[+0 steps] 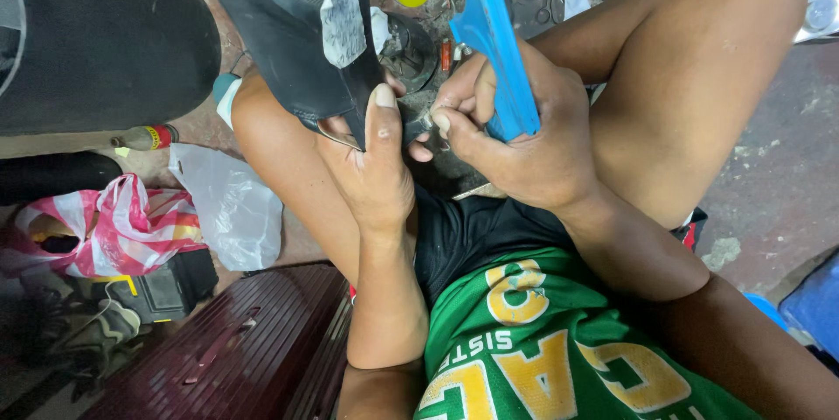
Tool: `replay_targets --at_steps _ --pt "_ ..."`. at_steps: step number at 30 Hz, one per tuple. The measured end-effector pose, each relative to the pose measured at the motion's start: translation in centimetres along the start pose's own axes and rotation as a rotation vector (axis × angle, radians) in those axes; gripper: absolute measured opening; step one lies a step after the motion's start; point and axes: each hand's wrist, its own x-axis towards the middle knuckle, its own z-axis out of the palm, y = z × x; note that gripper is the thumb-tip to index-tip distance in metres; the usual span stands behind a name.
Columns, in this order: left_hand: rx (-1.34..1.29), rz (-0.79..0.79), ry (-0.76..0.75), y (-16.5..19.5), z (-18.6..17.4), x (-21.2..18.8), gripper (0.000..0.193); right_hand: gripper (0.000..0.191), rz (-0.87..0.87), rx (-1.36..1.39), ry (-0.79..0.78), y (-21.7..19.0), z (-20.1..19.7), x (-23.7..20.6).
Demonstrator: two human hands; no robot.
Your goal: The person sits on the floor and repairs a black high-heeled shoe. They use a blue shoe tree to hold the shoe open, wipe the heel area with a white cloth, and use pliers to remove a small metal piece from the heel. The person repeats the wiping and plier actions on the same heel area.
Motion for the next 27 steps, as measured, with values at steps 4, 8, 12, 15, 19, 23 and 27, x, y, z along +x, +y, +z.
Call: replay_targets --at_steps 4,8,12,15,19,23,27 --pt "-0.022 -0.026 -0.007 -0.4 -0.1 0.0 0.017 0.032 0.042 0.058 -0.001 0.3 0.0 -0.1" --pt "0.044 0.049 0.016 -0.6 -0.2 -0.5 0.017 0.033 0.045 0.049 -0.002 0.5 0.0 -0.3" --pt "0.088 0.191 0.032 -1.3 0.0 -0.4 0.021 0.034 0.033 0.065 -0.013 0.5 -0.3 0.1" --pt "0.144 0.301 0.029 -1.9 -0.4 -0.2 0.019 0.035 0.027 0.073 -0.024 0.5 -0.3 0.3" --pt "0.320 0.457 0.049 -2.6 -0.6 -0.1 0.018 0.036 0.014 0.093 -0.048 1.0 -0.7 0.4" --pt "0.387 0.511 0.060 -2.6 -0.2 0.1 0.023 0.037 0.000 0.018 -0.039 0.7 -1.0 1.3" --pt "0.428 0.502 0.086 -2.6 1.0 0.3 0.024 0.037 0.017 -0.004 -0.043 1.3 -2.1 1.2"
